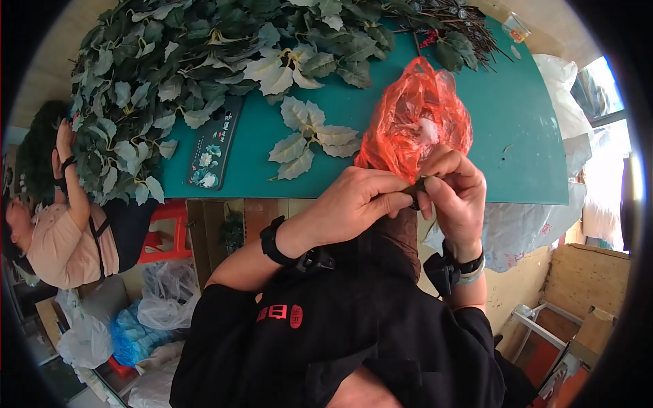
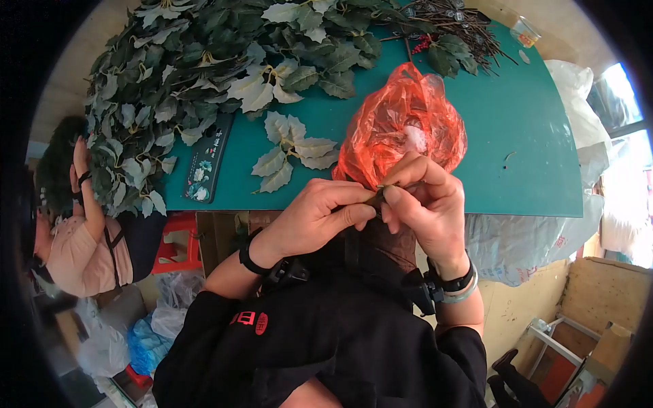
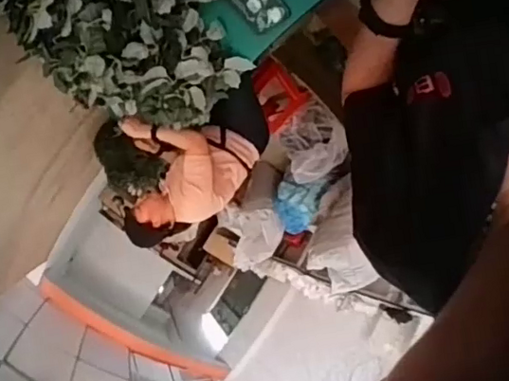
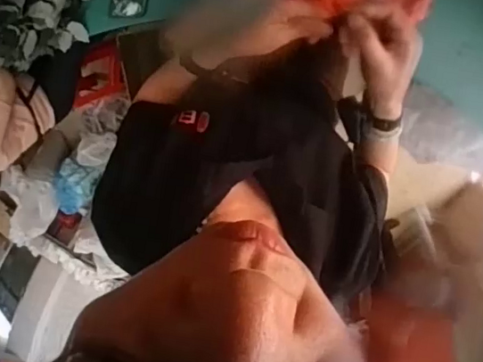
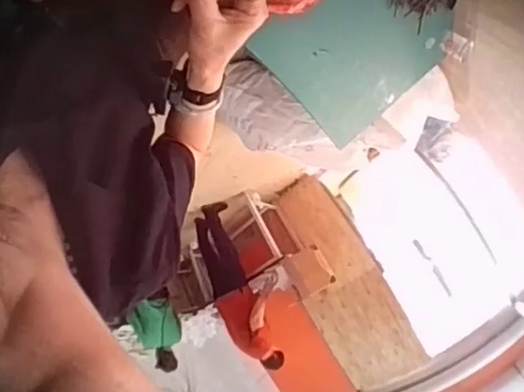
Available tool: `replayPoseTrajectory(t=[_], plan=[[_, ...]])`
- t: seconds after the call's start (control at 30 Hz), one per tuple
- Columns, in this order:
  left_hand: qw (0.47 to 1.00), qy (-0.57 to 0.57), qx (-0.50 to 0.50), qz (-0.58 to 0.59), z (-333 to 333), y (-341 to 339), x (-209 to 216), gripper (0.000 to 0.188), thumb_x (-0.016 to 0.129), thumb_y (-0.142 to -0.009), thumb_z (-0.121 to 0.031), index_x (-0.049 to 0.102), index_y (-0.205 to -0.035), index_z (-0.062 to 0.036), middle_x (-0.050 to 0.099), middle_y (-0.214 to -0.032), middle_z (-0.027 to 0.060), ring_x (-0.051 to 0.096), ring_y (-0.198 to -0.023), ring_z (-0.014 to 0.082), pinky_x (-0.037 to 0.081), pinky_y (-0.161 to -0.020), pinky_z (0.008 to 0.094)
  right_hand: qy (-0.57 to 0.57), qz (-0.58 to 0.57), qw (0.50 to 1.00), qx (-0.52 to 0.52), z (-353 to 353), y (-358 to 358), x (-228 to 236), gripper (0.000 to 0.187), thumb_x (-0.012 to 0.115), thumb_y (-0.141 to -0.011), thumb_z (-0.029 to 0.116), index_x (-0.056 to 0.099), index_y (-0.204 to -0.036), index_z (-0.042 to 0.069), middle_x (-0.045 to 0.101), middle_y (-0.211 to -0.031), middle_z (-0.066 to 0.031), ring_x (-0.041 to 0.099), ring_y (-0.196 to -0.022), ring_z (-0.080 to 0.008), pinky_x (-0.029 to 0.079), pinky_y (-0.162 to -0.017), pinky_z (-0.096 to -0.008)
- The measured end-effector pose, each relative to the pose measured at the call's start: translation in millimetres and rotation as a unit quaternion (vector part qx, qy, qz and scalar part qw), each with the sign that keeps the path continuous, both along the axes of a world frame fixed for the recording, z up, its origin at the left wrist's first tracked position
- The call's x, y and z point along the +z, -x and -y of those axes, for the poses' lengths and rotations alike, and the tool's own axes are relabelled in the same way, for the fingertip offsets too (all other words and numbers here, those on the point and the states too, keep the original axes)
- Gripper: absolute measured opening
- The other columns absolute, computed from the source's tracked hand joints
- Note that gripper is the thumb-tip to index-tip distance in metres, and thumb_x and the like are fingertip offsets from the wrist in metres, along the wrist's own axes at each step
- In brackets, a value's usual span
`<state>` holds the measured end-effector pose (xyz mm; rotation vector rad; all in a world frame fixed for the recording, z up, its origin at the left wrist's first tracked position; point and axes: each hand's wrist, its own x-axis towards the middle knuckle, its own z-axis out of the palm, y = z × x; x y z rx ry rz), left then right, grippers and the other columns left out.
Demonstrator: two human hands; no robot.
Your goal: The person picks up a stem and a leaf, attaches the leaf to the stem, and then adds a second leaf to the same stem. This process of assembling branches is repeated multiple times throughout the video.
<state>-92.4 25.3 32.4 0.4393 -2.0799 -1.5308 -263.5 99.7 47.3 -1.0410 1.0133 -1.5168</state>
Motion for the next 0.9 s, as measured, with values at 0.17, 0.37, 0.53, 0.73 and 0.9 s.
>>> replayPoseTrajectory(t=[0.17,0.37,0.53,0.73,0.9], plan=[[0.978,0.169,0.124,-0.003,8.5,-16.3,15.6,0.016,0.062,-0.084,-0.004,0.066,-0.099,-0.003,0.063,-0.081,0.0089,0.063,-0.075,0.0174,0.049,-0.062,0.0282,-0.043,-0.183,0.982,0.005,-7.5,30.3,36.3,0.001,0.055,-0.08,-0.005,0.056,-0.08,-0.005,0.052,-0.08,-0.007,0.051,-0.051,-0.0087,0.039,-0.044,-0.0189],[0.898,0.282,0.306,0.144,45.9,-52.8,16.3,0.017,0.067,-0.079,-0.011,0.067,-0.094,-0.0029,0.06,-0.085,0.0087,0.059,-0.074,0.0251,0.047,-0.063,0.034,-0.153,-0.423,0.893,-0.004,4.4,89.1,57.1,0.002,0.058,-0.077,-0.005,0.056,-0.078,-0.004,0.051,-0.07,-0.0023,0.048,-0.052,-0.0068,0.037,-0.044,-0.0221],[0.887,0.254,0.304,0.236,54.5,-53.6,10.9,0.014,0.067,-0.079,-0.009,0.067,-0.092,-0.0021,0.059,-0.083,0.0092,0.058,-0.07,0.0258,0.045,-0.061,0.0353,-0.083,-0.55,0.831,0.018,26.6,89.4,35.1,0.006,0.059,-0.075,-0.004,0.053,-0.075,-0.004,0.048,-0.062,-0.0037,0.045,-0.053,-0.0075,0.038,-0.045,-0.0256],[0.897,0.252,0.296,0.211,62.4,-59.5,4.7,0.013,0.066,-0.08,-0.008,0.067,-0.092,-0.0016,0.061,-0.082,0.0091,0.059,-0.067,0.0237,0.045,-0.061,0.0322,-0.066,-0.6,0.796,0.052,57.5,86.5,16.3,0.018,0.062,-0.072,0.001,0.045,-0.07,-0.005,0.044,-0.061,-0.0082,0.042,-0.053,-0.0108,0.039,-0.048,-0.0295],[0.918,0.14,0.363,0.079,67.2,-66.2,12.3,0.011,0.064,-0.084,-0.007,0.067,-0.092,0.0002,0.065,-0.085,0.0076,0.06,-0.067,0.0161,0.047,-0.062,0.0266,-0.122,-0.608,0.782,0.068,73.2,92.0,11.9,0.019,0.063,-0.071,0.004,0.046,-0.069,-0.005,0.044,-0.058,-0.0081,0.041,-0.053,-0.0121,0.039,-0.049,-0.0303]])
